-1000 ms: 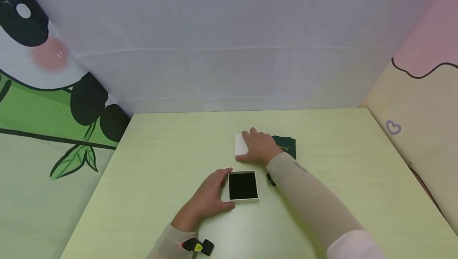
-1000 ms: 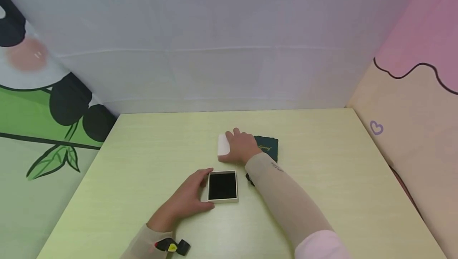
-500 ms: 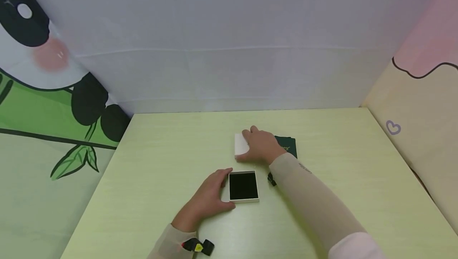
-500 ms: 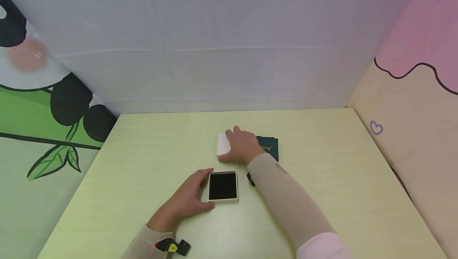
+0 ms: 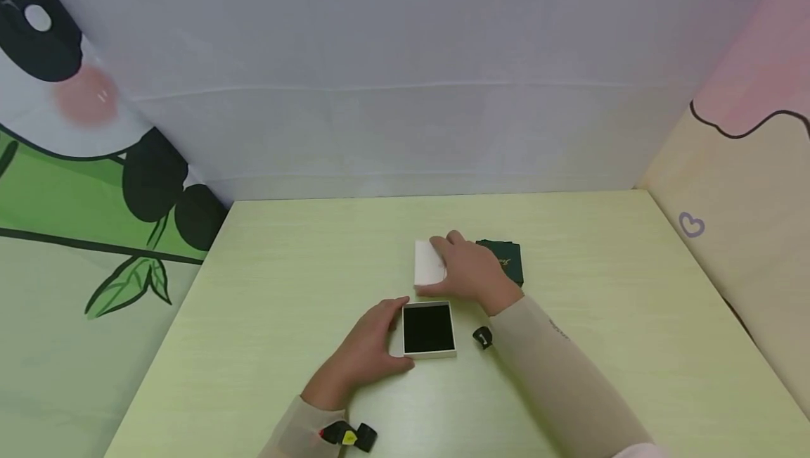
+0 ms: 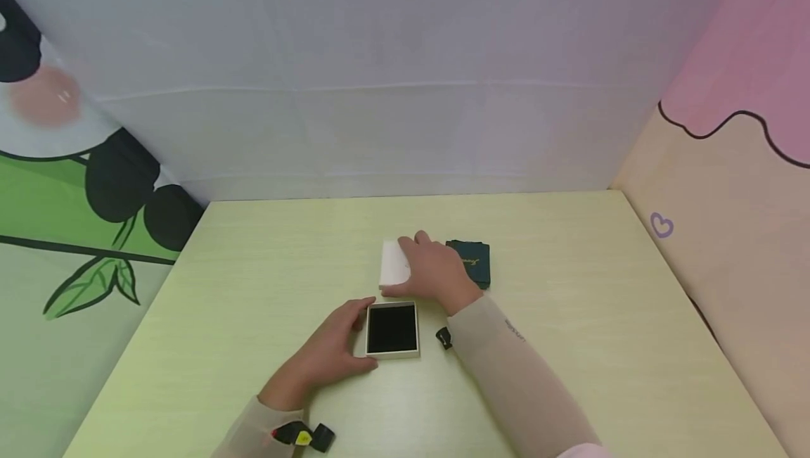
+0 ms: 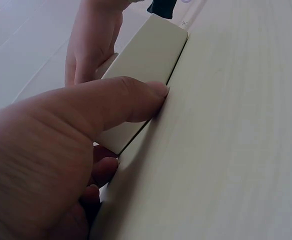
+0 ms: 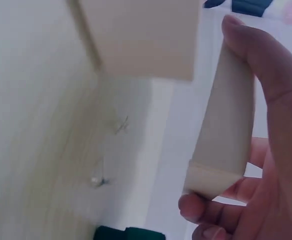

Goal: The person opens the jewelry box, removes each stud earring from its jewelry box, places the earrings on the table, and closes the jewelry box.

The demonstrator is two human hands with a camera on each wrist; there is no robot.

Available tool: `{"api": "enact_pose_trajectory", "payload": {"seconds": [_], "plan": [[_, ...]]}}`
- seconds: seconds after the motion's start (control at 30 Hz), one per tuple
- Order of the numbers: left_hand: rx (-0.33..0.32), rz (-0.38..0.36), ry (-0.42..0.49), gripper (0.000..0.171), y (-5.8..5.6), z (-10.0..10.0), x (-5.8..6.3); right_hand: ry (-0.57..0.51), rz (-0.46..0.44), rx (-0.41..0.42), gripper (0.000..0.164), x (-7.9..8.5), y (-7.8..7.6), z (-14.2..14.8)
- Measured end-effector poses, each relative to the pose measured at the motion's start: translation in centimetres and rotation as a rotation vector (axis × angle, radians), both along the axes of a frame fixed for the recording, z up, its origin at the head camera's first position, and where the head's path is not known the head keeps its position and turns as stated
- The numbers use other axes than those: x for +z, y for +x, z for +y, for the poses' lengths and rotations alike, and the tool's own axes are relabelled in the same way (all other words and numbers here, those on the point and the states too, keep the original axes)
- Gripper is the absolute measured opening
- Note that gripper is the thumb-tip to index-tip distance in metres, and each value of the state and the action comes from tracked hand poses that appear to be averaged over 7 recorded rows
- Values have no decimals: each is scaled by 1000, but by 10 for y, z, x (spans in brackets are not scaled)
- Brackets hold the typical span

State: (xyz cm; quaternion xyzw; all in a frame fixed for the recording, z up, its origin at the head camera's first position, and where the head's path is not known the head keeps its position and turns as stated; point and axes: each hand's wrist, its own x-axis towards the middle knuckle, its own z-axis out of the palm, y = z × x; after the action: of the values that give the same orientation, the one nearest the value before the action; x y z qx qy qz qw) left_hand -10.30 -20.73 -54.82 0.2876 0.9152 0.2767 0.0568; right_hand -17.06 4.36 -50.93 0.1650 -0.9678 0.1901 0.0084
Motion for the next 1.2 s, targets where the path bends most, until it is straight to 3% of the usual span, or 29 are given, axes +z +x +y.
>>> {"api": "enact_pose_trajectory", "payload": {"seconds": [0.37, 0.63, 1.2], "plan": [[1, -19, 25, 99, 0, -1, 4, -63, 23, 17, 102, 6, 42, -8], [10, -35, 26, 98, 2, -2, 7, -118, -18, 19, 101, 7, 65, -13], [1, -32, 13, 99, 3, -2, 7, -118, -14, 29, 98, -2, 78, -17]]}}
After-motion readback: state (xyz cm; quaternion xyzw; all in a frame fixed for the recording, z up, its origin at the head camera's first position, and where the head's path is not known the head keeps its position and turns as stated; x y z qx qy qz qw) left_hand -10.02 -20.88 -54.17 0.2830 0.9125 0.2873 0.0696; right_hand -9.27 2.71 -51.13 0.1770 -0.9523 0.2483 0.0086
